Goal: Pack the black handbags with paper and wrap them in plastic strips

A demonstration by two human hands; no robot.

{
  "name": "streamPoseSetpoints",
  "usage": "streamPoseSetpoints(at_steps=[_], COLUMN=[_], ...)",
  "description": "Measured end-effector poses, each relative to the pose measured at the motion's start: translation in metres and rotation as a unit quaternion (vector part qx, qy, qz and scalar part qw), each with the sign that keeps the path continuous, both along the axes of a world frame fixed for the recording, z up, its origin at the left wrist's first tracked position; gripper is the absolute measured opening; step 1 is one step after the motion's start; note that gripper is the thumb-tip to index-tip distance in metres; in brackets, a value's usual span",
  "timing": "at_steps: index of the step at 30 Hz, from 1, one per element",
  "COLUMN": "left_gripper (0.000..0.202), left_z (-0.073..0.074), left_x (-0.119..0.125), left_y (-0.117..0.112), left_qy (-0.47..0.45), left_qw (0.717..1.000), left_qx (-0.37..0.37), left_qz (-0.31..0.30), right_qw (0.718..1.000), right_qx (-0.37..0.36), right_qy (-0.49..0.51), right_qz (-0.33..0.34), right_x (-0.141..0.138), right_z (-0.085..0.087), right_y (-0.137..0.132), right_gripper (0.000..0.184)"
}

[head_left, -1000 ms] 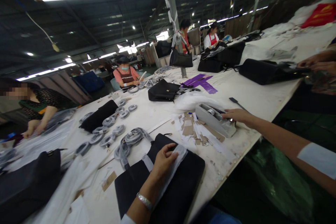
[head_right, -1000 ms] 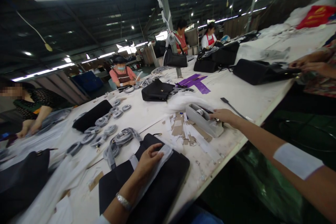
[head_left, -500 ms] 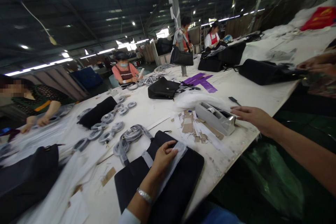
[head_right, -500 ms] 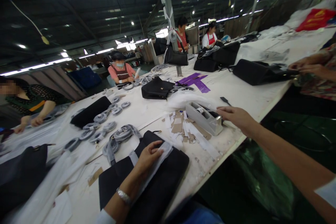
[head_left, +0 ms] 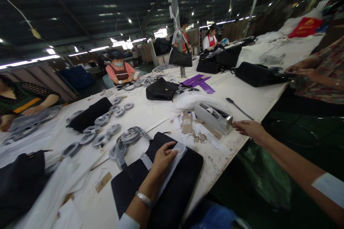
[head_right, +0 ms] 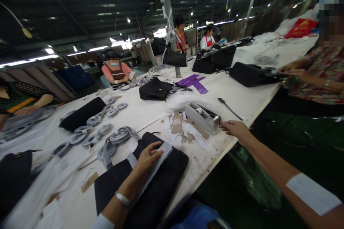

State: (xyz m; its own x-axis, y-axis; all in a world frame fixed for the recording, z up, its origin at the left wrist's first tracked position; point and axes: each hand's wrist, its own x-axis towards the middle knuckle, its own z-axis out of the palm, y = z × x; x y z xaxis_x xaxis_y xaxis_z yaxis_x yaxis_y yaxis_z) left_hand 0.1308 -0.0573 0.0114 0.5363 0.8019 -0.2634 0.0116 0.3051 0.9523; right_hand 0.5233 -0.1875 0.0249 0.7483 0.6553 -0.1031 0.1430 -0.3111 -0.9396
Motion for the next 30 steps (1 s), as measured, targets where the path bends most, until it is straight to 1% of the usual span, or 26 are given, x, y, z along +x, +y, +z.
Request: streamPoseSetpoints(at_steps=[3, 6, 8, 10, 12, 14, 18, 21, 22, 24, 25, 26, 27, 28, 30], left_gripper=[0.071, 0.070, 0.070, 0.070, 0.070, 0.071, 0.070, 0.067, 0.068, 0.069, 0.070, 0.071, 0.071, 0.071, 0.070], left_z=[-0.003, -0.005, -0.006, -0.005, -0.004, -0.002, 0.000, 0.001, 0.002, 0.003, 0.004, 0.005, 0.006, 0.007, 0.009], left_x=[-0.001, -0.001, 0.000, 0.000, 0.000, 0.000, 0.000, -0.001, -0.001, -0.002, -0.002, -0.002, -0.003, -0.003, -0.003], left_y=[0.000, 0.001, 0.002, 0.002, 0.001, 0.001, -0.001, -0.001, 0.000, 0.002, 0.003, 0.004, 0.005, 0.005, 0.006], left_qy=[-0.006, -0.009, -0.008, -0.007, -0.006, -0.005, -0.011, -0.013, -0.014, -0.016, -0.017, -0.018, -0.019, -0.020, -0.023], left_qw=[1.000, 1.000, 1.000, 1.000, 1.000, 1.000, 1.000, 1.000, 1.000, 1.000, 0.999, 0.999, 0.999, 0.998, 0.998], left_qx=[0.006, 0.005, 0.004, 0.003, 0.001, 0.001, 0.004, -0.004, -0.010, -0.026, -0.034, -0.041, -0.048, -0.052, -0.059], left_qz=[-0.001, -0.002, -0.003, -0.004, -0.006, -0.007, -0.002, 0.001, 0.001, -0.002, -0.005, -0.008, -0.011, -0.013, -0.015], right_qw=[0.999, 0.997, 0.997, 0.998, 0.999, 1.000, 0.998, 0.994, 0.991, 0.984, 0.975, 0.959, 0.937, 0.908, 0.844], right_qx=[0.030, 0.064, 0.068, 0.055, 0.030, 0.002, -0.037, -0.051, -0.049, -0.027, -0.005, 0.018, 0.043, 0.066, 0.105], right_qy=[0.042, 0.048, 0.039, 0.021, 0.003, -0.012, -0.051, -0.100, -0.121, -0.162, -0.184, -0.210, -0.249, -0.296, -0.403], right_qz=[-0.009, -0.014, -0.012, -0.012, -0.013, -0.010, -0.021, -0.021, -0.005, 0.071, 0.129, 0.190, 0.243, 0.289, 0.338], right_x=[-0.007, -0.011, -0.013, -0.013, -0.012, -0.010, -0.011, -0.031, -0.044, -0.075, -0.093, -0.112, -0.130, -0.146, -0.172], right_z=[0.003, 0.011, 0.014, 0.013, 0.007, -0.002, -0.021, -0.024, -0.023, -0.017, -0.013, -0.009, -0.007, -0.005, -0.004], right_y=[-0.005, -0.014, -0.017, -0.017, -0.015, -0.015, -0.030, -0.048, -0.052, -0.055, -0.054, -0.050, -0.045, -0.038, -0.023], right_gripper=[0.021, 0.027, 0.030, 0.031, 0.030, 0.027, 0.023, 0.026, 0.028, 0.030, 0.030, 0.029, 0.026, 0.024, 0.024])
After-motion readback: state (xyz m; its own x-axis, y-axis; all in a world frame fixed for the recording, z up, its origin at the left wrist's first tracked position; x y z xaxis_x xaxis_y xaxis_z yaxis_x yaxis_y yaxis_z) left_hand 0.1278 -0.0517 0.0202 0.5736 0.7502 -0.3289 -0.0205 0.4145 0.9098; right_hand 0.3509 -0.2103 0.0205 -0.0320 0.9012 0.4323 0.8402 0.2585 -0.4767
